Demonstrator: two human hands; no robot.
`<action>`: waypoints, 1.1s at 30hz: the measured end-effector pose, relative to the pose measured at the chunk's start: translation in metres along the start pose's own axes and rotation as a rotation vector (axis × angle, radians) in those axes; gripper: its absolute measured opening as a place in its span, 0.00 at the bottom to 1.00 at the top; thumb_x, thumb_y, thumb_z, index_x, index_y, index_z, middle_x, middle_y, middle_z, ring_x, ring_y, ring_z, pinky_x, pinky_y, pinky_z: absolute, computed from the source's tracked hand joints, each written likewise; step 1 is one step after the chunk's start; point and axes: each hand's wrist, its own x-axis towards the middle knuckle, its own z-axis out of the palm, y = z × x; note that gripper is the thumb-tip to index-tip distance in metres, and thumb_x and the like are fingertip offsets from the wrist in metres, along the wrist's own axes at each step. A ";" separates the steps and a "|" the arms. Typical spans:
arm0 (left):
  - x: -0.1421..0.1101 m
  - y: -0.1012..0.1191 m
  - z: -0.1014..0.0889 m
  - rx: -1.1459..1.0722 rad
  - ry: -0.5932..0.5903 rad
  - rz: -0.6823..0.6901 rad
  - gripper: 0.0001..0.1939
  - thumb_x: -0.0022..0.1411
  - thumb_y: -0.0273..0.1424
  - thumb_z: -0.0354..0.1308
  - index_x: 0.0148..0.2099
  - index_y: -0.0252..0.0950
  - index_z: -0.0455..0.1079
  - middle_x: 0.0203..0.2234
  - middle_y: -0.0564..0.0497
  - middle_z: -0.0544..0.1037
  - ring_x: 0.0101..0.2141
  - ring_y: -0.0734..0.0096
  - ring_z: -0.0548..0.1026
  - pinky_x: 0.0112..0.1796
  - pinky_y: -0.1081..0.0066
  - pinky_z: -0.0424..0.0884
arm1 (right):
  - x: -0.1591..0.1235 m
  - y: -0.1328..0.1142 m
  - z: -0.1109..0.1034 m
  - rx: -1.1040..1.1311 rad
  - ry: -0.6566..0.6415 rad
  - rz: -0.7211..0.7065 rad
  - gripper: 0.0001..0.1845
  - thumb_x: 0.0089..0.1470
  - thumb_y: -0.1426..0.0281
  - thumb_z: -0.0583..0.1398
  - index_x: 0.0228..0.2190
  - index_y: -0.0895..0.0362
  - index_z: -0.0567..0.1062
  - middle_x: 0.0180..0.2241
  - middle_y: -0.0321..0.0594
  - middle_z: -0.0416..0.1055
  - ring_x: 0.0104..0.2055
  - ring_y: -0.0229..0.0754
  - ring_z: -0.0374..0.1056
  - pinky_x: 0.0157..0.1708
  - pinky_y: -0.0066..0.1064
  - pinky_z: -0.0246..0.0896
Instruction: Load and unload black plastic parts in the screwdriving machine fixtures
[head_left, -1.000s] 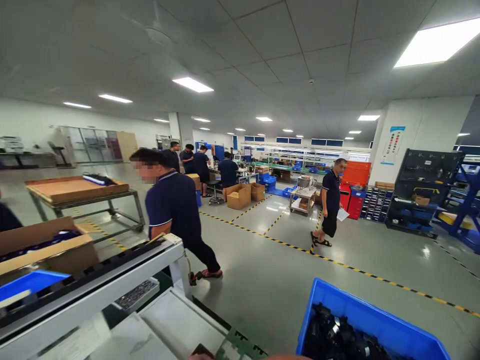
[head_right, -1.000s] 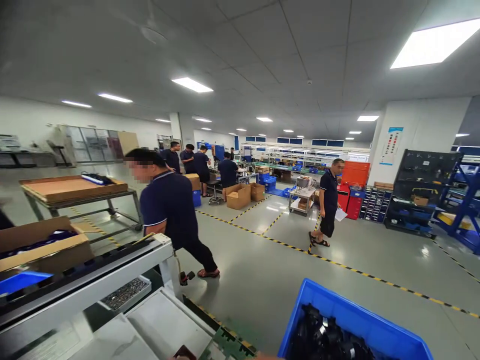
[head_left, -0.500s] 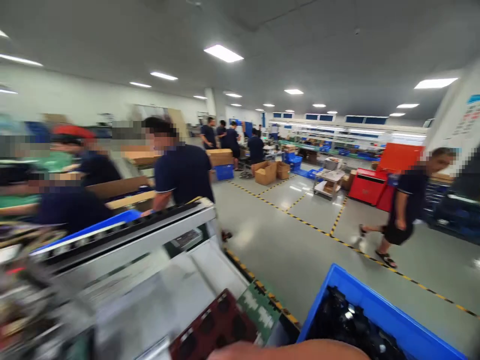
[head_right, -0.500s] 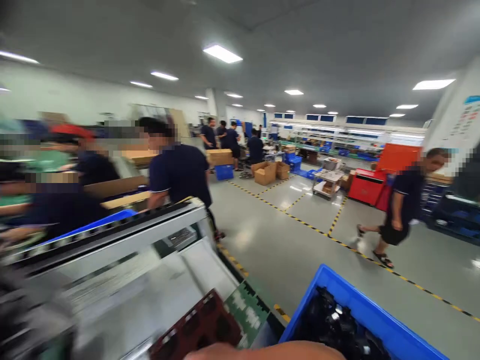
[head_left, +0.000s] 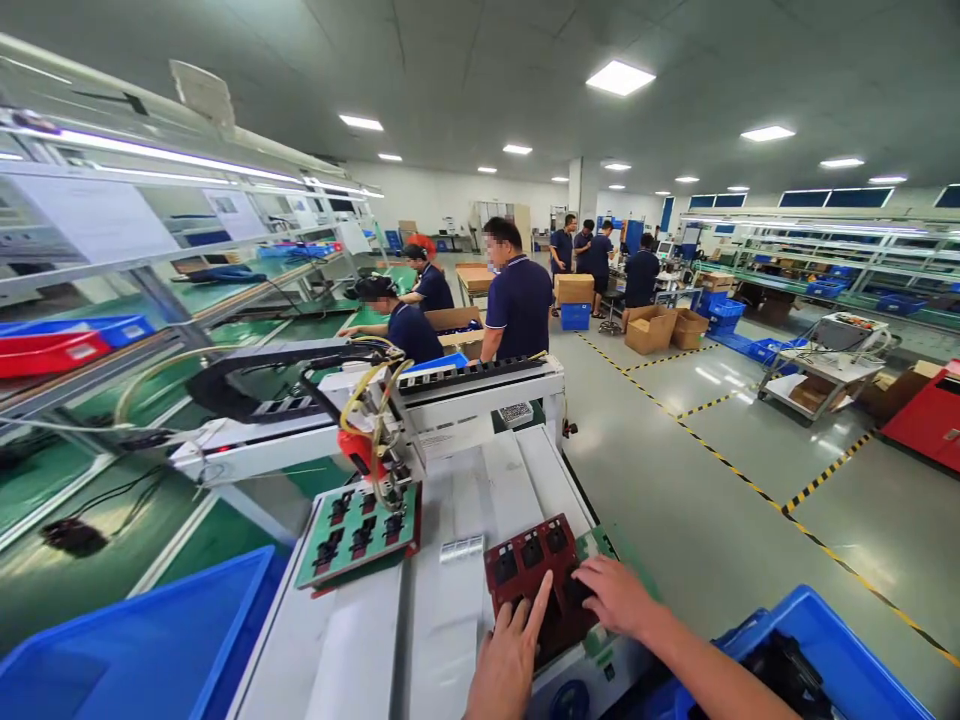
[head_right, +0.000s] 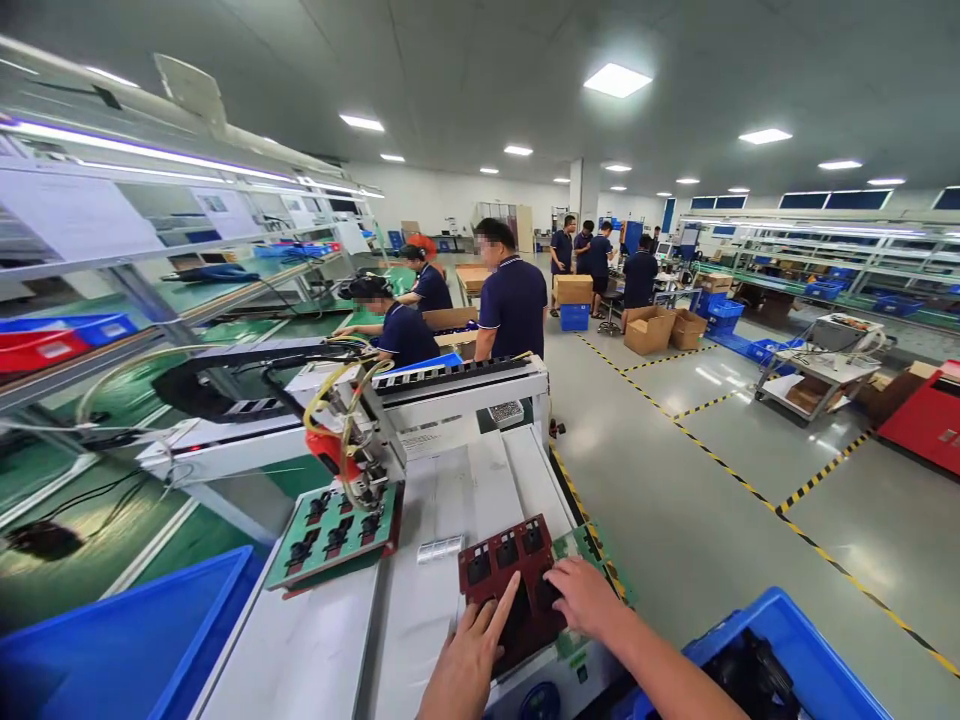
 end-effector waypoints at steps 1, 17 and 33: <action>-0.001 0.000 -0.001 -0.017 0.009 0.007 0.60 0.60 0.13 0.57 0.76 0.57 0.21 0.56 0.50 0.78 0.56 0.53 0.72 0.54 0.58 0.76 | 0.004 0.003 0.002 -0.010 -0.011 -0.003 0.26 0.56 0.72 0.66 0.57 0.53 0.79 0.58 0.47 0.73 0.63 0.55 0.64 0.66 0.44 0.57; 0.002 0.005 -0.005 -0.016 -0.001 0.001 0.53 0.61 0.10 0.48 0.78 0.50 0.34 0.62 0.45 0.75 0.59 0.50 0.73 0.58 0.51 0.75 | 0.021 -0.044 0.019 0.026 -0.034 -0.221 0.26 0.53 0.66 0.70 0.53 0.56 0.78 0.54 0.44 0.75 0.60 0.50 0.62 0.67 0.39 0.54; 0.007 -0.057 0.056 -0.388 0.166 0.052 0.48 0.63 0.14 0.54 0.78 0.51 0.44 0.45 0.53 0.85 0.48 0.60 0.81 0.67 0.42 0.60 | 0.060 -0.004 0.032 -0.104 0.012 -0.083 0.18 0.51 0.55 0.73 0.45 0.41 0.86 0.69 0.36 0.61 0.75 0.55 0.46 0.71 0.47 0.46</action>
